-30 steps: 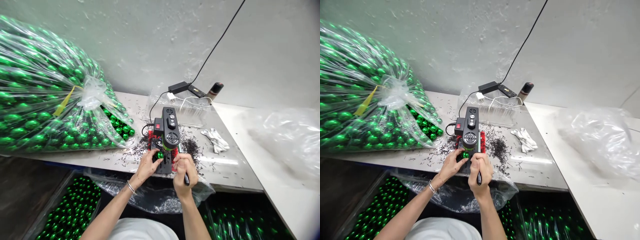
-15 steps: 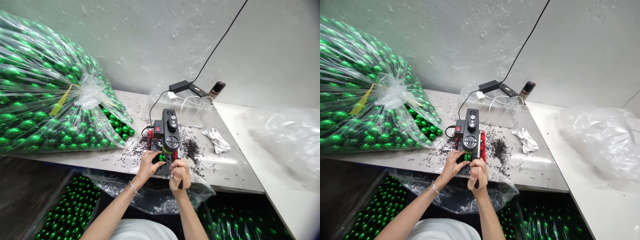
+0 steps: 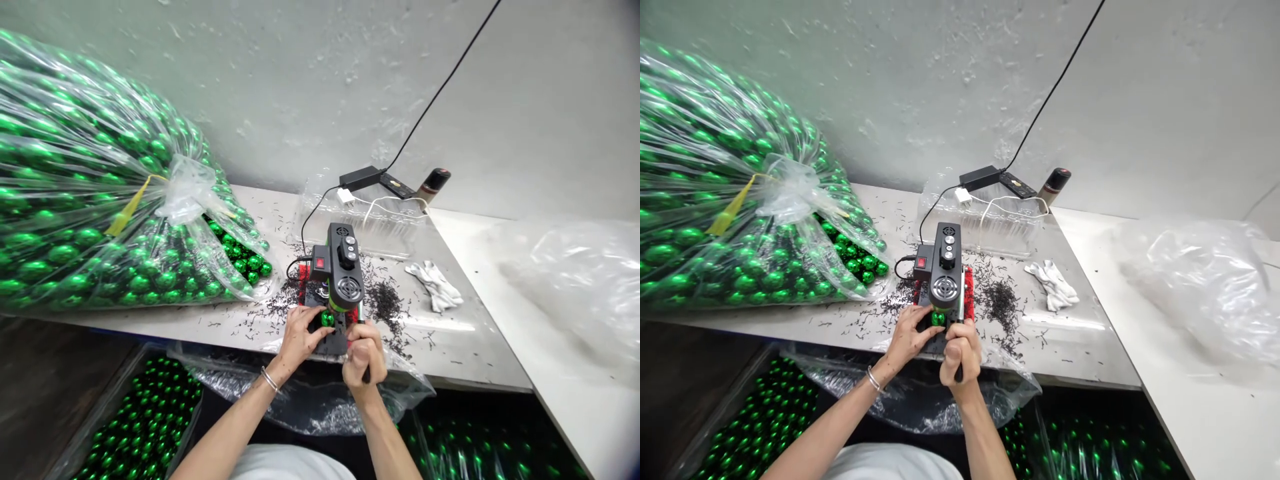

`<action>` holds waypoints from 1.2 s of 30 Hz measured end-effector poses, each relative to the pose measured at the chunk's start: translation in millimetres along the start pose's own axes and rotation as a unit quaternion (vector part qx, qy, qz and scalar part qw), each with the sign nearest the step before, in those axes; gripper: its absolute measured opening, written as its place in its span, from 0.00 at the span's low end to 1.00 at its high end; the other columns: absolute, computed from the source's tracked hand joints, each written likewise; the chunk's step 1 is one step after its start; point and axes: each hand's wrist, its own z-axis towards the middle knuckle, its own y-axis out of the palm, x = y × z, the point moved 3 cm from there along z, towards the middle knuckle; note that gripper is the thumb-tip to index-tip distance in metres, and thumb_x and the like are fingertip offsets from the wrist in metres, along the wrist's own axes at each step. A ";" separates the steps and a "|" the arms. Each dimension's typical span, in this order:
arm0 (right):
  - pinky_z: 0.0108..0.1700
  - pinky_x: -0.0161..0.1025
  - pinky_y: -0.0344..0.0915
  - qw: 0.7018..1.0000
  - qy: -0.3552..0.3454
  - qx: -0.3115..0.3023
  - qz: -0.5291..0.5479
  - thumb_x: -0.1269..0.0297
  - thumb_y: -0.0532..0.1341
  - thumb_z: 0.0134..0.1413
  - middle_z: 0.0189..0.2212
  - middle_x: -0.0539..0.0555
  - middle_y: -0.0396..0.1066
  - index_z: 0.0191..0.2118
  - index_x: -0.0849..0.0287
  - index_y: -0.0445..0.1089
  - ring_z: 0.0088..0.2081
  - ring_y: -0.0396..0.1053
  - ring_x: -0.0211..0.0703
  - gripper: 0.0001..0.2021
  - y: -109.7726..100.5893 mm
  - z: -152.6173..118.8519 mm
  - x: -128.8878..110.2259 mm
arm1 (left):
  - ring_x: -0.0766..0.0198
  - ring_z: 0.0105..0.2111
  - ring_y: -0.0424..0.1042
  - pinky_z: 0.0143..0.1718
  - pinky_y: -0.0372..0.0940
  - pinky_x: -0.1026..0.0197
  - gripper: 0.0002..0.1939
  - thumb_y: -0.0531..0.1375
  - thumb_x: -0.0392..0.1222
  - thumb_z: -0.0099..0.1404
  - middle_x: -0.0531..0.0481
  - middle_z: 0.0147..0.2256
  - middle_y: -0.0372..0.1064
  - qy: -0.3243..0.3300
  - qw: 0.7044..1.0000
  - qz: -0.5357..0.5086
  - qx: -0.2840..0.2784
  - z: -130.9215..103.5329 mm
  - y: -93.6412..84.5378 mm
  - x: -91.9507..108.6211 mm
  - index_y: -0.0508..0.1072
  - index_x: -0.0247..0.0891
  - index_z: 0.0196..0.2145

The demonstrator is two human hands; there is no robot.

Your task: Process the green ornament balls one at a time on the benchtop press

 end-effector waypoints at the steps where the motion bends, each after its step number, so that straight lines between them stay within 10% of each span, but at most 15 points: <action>1: 0.36 0.42 0.63 1.000 0.016 0.002 0.008 0.72 0.49 0.64 0.26 0.49 0.63 0.25 0.56 0.58 0.28 0.63 0.37 0.15 -1.9 9.1 -6.1 | 0.52 0.42 0.73 0.48 0.67 0.47 0.17 0.70 0.47 0.59 0.45 0.39 0.77 0.000 1.000 0.000 0.005 0.5 -0.4 0.1 0.79 0.41 0.46; 7: 0.31 0.37 0.59 0.994 0.096 -0.038 0.025 0.76 0.51 0.63 0.24 0.48 0.62 0.25 0.57 0.59 0.29 0.65 0.37 0.15 -10.2 57.8 -34.6 | 0.52 0.45 0.74 0.48 0.70 0.48 0.17 0.64 0.45 0.66 0.43 0.44 0.76 0.055 0.998 -0.004 0.011 -32.5 -18.5 13.6 0.74 0.40 0.52; 13: 0.30 0.36 0.59 0.997 0.072 -0.022 0.022 0.79 0.52 0.61 0.24 0.48 0.63 0.25 0.58 0.60 0.28 0.64 0.36 0.14 -7.8 44.6 -29.7 | 0.53 0.51 0.73 0.51 0.71 0.51 0.25 0.58 0.49 0.71 0.38 0.52 0.73 0.169 0.983 0.055 -0.042 -84.3 -31.8 26.2 0.63 0.39 0.62; 20: 0.29 0.36 0.59 0.997 0.066 -0.016 0.028 0.78 0.52 0.61 0.24 0.49 0.64 0.24 0.57 0.59 0.28 0.65 0.37 0.15 -7.0 38.1 -25.1 | 0.49 0.50 0.71 0.50 0.67 0.45 0.16 0.52 0.39 0.73 0.36 0.49 0.73 0.077 0.957 0.249 0.127 29.4 -95.3 -10.3 0.70 0.36 0.55; 27: 0.26 0.36 0.60 0.995 0.090 -0.013 0.031 0.76 0.52 0.62 0.26 0.50 0.64 0.25 0.57 0.60 0.26 0.63 0.36 0.14 -5.4 34.7 -24.1 | 0.43 0.41 0.71 0.45 0.62 0.45 0.04 0.61 0.36 0.64 0.34 0.34 0.74 -0.022 0.922 0.386 0.017 107.4 -124.7 -50.5 0.75 0.33 0.37; 33: 0.26 0.36 0.60 0.996 0.079 -0.018 0.033 0.77 0.52 0.62 0.25 0.49 0.63 0.25 0.57 0.60 0.26 0.64 0.36 0.15 -4.8 35.0 -25.6 | 0.54 0.40 0.74 0.43 0.67 0.54 0.19 0.60 0.49 0.67 0.40 0.46 0.75 -0.040 0.991 0.082 0.097 81.2 -138.0 -33.9 0.73 0.37 0.52; 36: 0.26 0.36 0.60 0.996 0.083 -0.009 0.033 0.77 0.51 0.63 0.25 0.49 0.63 0.25 0.57 0.60 0.26 0.64 0.36 0.15 -4.6 33.9 -24.8 | 0.58 0.37 0.76 0.40 0.70 0.58 0.27 0.63 0.55 0.63 0.44 0.44 0.76 -0.162 0.961 -0.207 0.085 58.5 -129.6 -25.3 0.72 0.37 0.54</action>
